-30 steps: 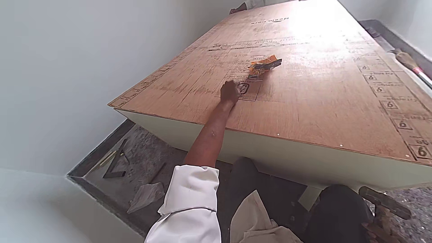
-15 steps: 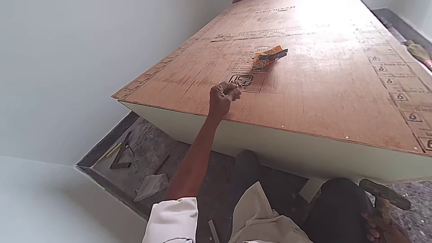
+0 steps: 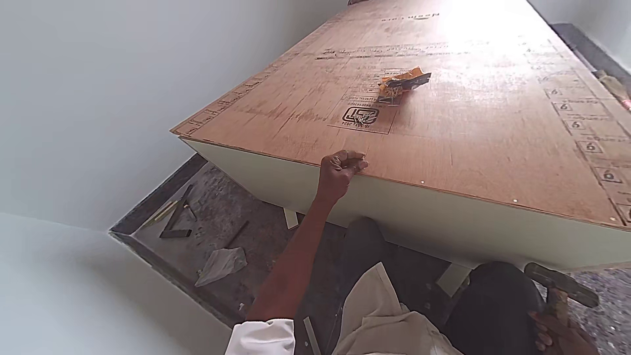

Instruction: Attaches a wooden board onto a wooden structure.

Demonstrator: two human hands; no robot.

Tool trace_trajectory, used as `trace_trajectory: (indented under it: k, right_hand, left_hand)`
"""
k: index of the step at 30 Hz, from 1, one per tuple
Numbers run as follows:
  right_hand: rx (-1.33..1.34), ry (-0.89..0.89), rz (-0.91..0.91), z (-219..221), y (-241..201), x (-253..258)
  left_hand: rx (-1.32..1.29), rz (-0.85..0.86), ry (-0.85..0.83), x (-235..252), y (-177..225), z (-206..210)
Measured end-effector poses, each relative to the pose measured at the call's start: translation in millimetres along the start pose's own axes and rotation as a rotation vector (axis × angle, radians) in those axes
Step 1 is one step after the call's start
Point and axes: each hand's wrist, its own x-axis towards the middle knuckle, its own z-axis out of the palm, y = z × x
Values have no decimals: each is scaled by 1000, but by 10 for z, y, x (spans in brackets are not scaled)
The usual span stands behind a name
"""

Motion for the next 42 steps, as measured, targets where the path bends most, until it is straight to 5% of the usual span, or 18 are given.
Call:
trace_trajectory:
  k: [8, 13, 18, 28, 37, 42]
  right_hand:
    - [-173, -10, -120, 87, 12, -179]
    - [-292, -200, -220, 212, -11, -389]
    - [-226, -570, -540, 685, -433, -916]
    - [-384, -647, -886, 1467, -1324, -1076]
    - [-966, -552, -1232, 2549, -2654, -1447]
    - [-1491, -540, -1095, 3029, -2660, -1479]
  left_hand:
    - [16, 0, 9, -10, -8, 18]
    - [25, 7, 1, -12, -25, 7]
    - [30, 53, -8, 17, -85, -16]
    - [2, 70, -3, 31, -170, -11]
    - [47, 63, 0, 29, -198, -9]
    - [52, 5, 2, 15, -155, -10]
